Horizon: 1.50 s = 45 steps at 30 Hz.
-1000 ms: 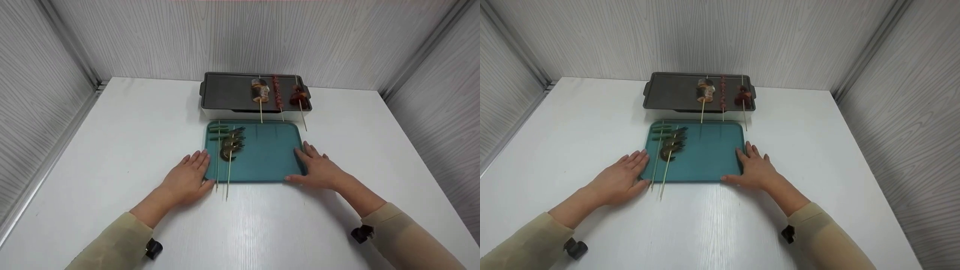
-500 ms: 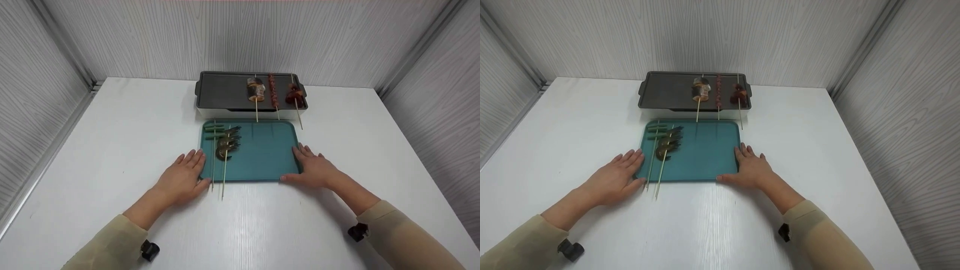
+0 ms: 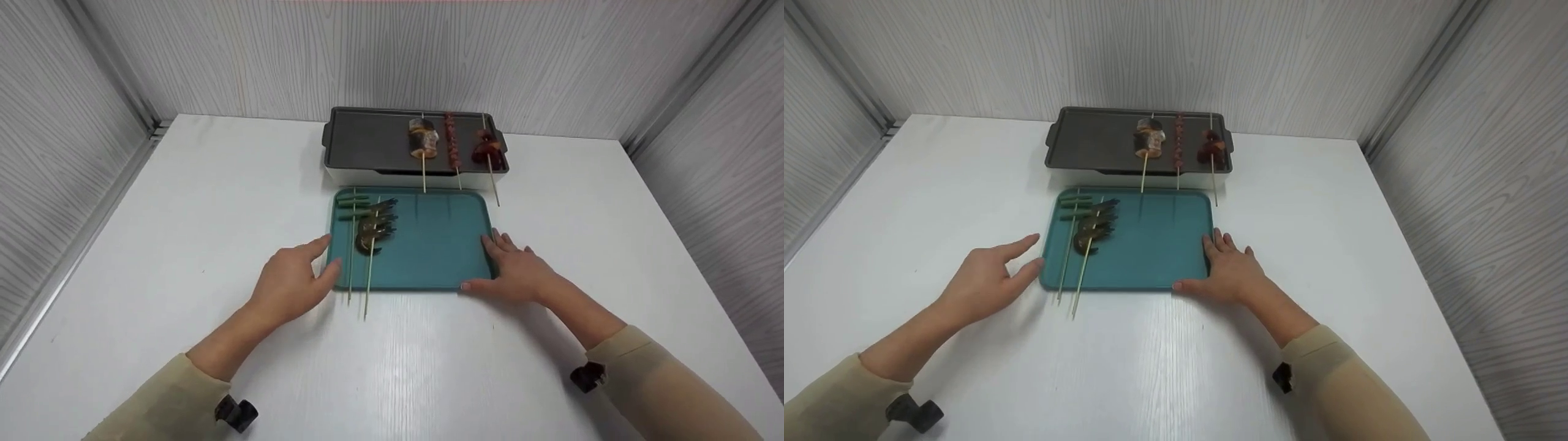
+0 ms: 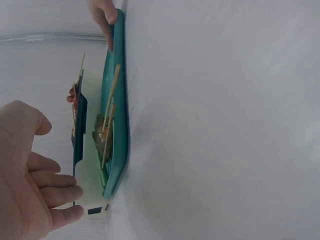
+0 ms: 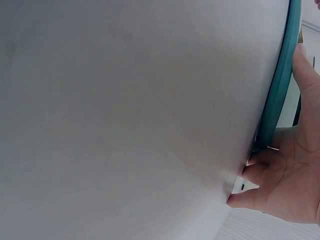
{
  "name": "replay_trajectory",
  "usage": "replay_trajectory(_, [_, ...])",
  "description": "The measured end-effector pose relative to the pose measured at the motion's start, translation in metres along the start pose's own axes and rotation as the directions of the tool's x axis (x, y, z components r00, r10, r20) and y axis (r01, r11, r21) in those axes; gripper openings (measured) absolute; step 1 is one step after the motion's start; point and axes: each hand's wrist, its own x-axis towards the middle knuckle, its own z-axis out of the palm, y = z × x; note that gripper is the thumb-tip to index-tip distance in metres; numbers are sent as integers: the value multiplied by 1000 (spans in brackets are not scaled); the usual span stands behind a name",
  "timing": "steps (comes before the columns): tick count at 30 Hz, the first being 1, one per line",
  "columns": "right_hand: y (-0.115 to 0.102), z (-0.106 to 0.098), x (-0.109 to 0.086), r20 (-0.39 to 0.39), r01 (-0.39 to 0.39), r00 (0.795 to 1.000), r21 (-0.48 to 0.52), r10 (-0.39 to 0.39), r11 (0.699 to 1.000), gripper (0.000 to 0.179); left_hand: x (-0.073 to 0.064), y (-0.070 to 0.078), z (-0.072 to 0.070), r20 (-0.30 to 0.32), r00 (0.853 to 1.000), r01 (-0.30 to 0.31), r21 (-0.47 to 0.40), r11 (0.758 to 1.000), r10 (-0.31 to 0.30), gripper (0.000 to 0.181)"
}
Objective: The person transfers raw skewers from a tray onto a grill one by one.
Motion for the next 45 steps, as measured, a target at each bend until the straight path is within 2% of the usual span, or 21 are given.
replay_trajectory(1, [0,0,0,2,-2,1000,0,2,1000,126,0,2,-1,2,999,36,-69,997,-36,51])
replay_trajectory(3, [0,-1,-1,4,-8,1000,-2,8,1000,126,2,6,-4,33,992,123,-192,974,-119,48])
replay_trajectory(4, [0,-2,-1,5,-11,1000,-1,11,1000,127,3,8,-5,56,985,173,-246,954,-165,47])
replay_trajectory(6, [0,-2,-1,5,-13,1000,-1,13,1000,127,6,9,-8,125,961,277,-353,894,-249,47])
replay_trajectory(8, [0,-2,0,1,-12,1000,0,12,1000,127,9,11,-11,216,922,386,-439,812,-322,48])
replay_trajectory(11, [0,-3,0,0,-11,1000,1,11,1000,127,13,11,-14,360,848,528,-522,670,-388,49])
replay_trajectory(14, [1,-3,0,1,-15,1000,3,15,1000,127,14,9,-14,483,780,623,-536,570,-398,54])
replay_trajectory(15, [1,-4,0,2,-17,1000,4,17,1000,127,14,8,-13,517,761,644,-536,546,-392,56])
replay_trajectory(17, [1,-4,0,2,-15,1000,3,15,1000,127,13,7,-11,568,733,674,-533,512,-373,61])
replay_trajectory(20, [2,-4,0,1,-13,1000,1,13,1000,127,12,6,-7,614,704,702,-526,480,-357,65])
replay_trajectory(23, [2,-4,-1,0,-10,1000,2,10,1000,127,12,4,-3,637,685,722,-527,447,-355,66])
replay_trajectory(24, [1,-4,-1,0,-9,1000,2,9,1000,127,11,4,-2,640,682,726,-532,436,-353,66])
replay_trajectory(30, [0,-4,-1,-2,-4,1000,6,4,1000,127,11,0,7,646,684,730,-591,345,-340,60])
replay_trajectory(34, [1,-3,0,0,-5,1000,4,5,1000,126,10,-1,11,654,679,734,-622,274,-334,56])
replay_trajectory(36, [1,-3,0,3,-6,1000,4,6,1000,126,10,-2,13,654,677,735,-632,248,-338,54])
replay_trajectory(41, [1,-1,1,-1,-1,1000,8,1,1000,126,9,-4,15,649,672,735,-642,216,-358,49])
replay_trajectory(43, [1,0,1,-1,1,1000,8,-1,1000,126,10,-4,15,645,674,732,-647,211,-360,49])
replay_trajectory(45, [1,0,2,3,-1,1000,8,1,1000,126,11,-4,14,639,683,724,-657,211,-354,50])
